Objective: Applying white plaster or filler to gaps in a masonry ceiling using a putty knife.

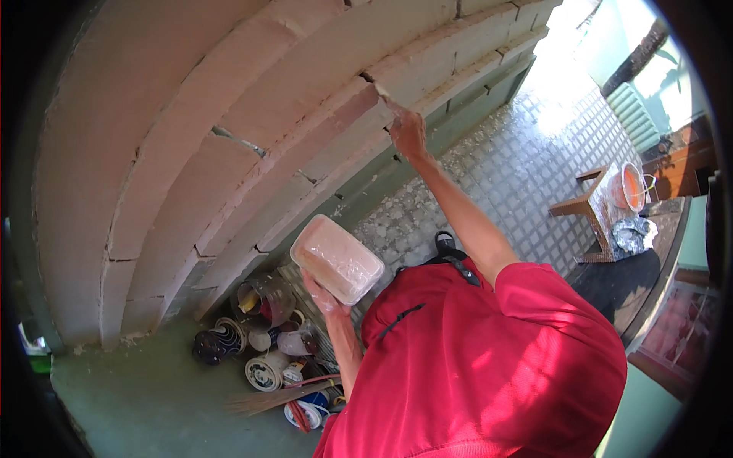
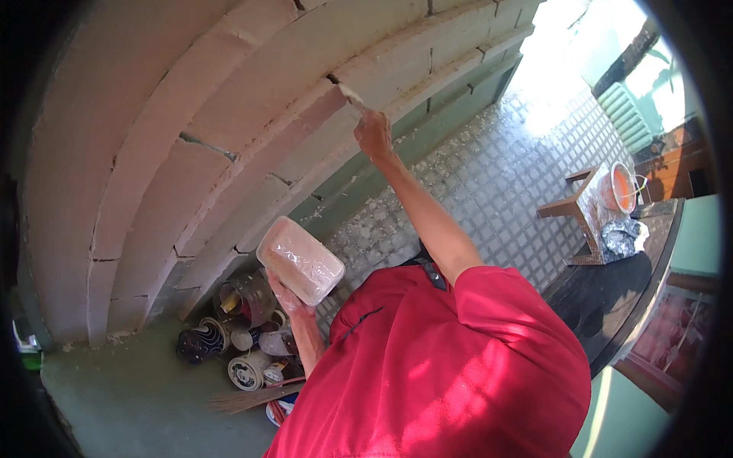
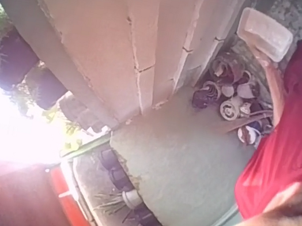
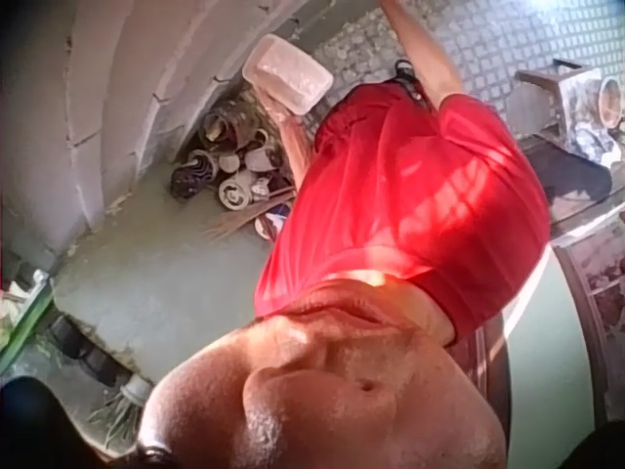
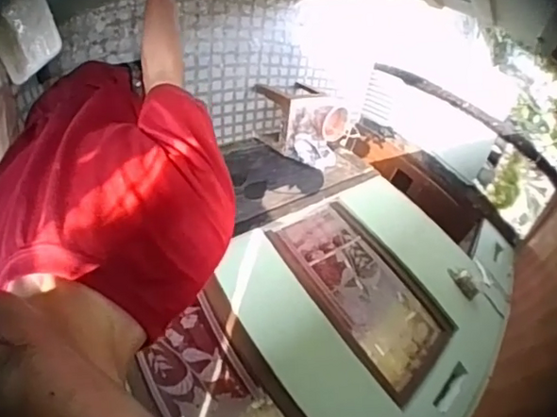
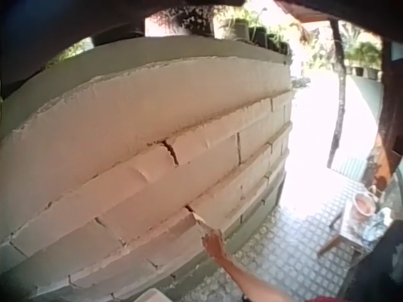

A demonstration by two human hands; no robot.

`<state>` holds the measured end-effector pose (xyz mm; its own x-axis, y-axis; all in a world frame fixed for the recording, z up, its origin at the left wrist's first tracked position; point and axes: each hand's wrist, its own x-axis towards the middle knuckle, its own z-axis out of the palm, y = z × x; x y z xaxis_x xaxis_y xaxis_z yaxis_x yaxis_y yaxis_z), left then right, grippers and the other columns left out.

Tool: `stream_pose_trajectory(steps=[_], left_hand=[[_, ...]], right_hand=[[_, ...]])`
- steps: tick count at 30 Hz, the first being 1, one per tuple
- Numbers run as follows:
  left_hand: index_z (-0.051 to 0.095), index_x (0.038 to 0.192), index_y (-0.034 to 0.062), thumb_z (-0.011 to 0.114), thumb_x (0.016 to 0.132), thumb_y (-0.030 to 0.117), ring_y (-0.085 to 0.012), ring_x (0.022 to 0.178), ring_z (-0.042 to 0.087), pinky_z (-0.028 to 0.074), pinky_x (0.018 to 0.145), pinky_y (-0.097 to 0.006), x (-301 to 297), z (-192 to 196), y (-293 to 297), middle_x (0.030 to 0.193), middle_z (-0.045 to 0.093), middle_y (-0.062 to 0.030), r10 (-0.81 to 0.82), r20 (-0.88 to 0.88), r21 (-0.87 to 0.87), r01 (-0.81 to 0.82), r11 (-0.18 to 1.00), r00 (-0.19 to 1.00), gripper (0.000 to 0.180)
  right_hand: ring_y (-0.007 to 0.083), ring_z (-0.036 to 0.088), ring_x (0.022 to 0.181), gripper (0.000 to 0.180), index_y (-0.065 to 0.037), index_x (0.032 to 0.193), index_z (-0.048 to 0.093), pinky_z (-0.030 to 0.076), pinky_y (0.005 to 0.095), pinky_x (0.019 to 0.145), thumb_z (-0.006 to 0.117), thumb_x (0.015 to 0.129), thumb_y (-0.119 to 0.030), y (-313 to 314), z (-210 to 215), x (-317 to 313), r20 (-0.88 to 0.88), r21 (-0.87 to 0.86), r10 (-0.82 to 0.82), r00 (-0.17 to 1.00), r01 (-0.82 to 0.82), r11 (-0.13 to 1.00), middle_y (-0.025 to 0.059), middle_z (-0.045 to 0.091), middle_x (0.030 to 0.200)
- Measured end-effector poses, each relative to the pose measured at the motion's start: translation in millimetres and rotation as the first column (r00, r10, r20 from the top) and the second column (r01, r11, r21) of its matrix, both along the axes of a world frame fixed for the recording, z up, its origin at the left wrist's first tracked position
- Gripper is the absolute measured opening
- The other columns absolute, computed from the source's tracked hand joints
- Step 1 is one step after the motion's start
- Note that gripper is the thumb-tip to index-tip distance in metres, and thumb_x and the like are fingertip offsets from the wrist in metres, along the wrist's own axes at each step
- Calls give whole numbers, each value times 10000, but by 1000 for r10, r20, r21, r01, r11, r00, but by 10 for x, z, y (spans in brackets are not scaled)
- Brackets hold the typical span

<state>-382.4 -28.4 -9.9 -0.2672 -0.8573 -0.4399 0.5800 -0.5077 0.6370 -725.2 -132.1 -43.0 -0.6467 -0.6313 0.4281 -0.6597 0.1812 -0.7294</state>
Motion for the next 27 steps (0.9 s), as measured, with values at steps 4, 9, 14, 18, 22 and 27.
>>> stream_pose_trajectory(steps=[4,9,14,18,22,27], left_hand=[[340,1429,117,398,940,545,-306,1199,522,470,976,-459,-88,50,-90,1366,481,-83,-47,-36,-38,45,998,998,652],[331,1432,123,368,954,548,-285,1200,518,461,981,-443,-100,27,-68,1382,464,-79,-74,-53,-42,72,997,996,641],[317,1441,120,367,953,552,-286,1207,513,458,984,-440,-83,-31,8,1393,454,-78,-18,-50,-10,18,1000,999,653],[317,1440,119,364,952,556,-288,1198,521,467,977,-428,-172,52,5,1384,462,-82,-18,-43,13,19,1000,999,657],[320,1437,118,367,951,558,-286,1195,523,466,981,-424,-322,43,-80,1372,472,-80,-87,-2,-24,87,996,996,657],[326,1435,117,373,954,553,-277,1203,517,463,984,-423,-629,90,-91,1372,472,-77,-76,36,-35,78,996,996,651]], right_hand=[[333,662,897,553,-152,1231,628,507,379,768,449,755,65,169,-11,-285,-5,-161,63,998,-63,985,179,657,1042],[334,563,625,585,-147,1228,639,451,393,633,502,693,47,94,18,-1389,-238,-385,-419,876,311,869,184,591,739],[349,627,801,497,-116,1190,653,483,389,744,499,734,7,27,-3,-1022,-86,-191,-180,980,161,968,203,636,897],[297,655,774,524,-87,1190,640,511,329,754,496,707,56,174,12,-688,10,-64,46,999,-45,997,182,660,830],[280,684,895,437,-34,1173,651,507,324,802,514,767,47,335,7,-713,-11,-118,-13,1000,12,993,188,690,1013],[264,670,870,272,66,1097,584,565,335,749,569,825,69,663,-24,-1459,809,-567,450,377,300,767,132,662,1010]])
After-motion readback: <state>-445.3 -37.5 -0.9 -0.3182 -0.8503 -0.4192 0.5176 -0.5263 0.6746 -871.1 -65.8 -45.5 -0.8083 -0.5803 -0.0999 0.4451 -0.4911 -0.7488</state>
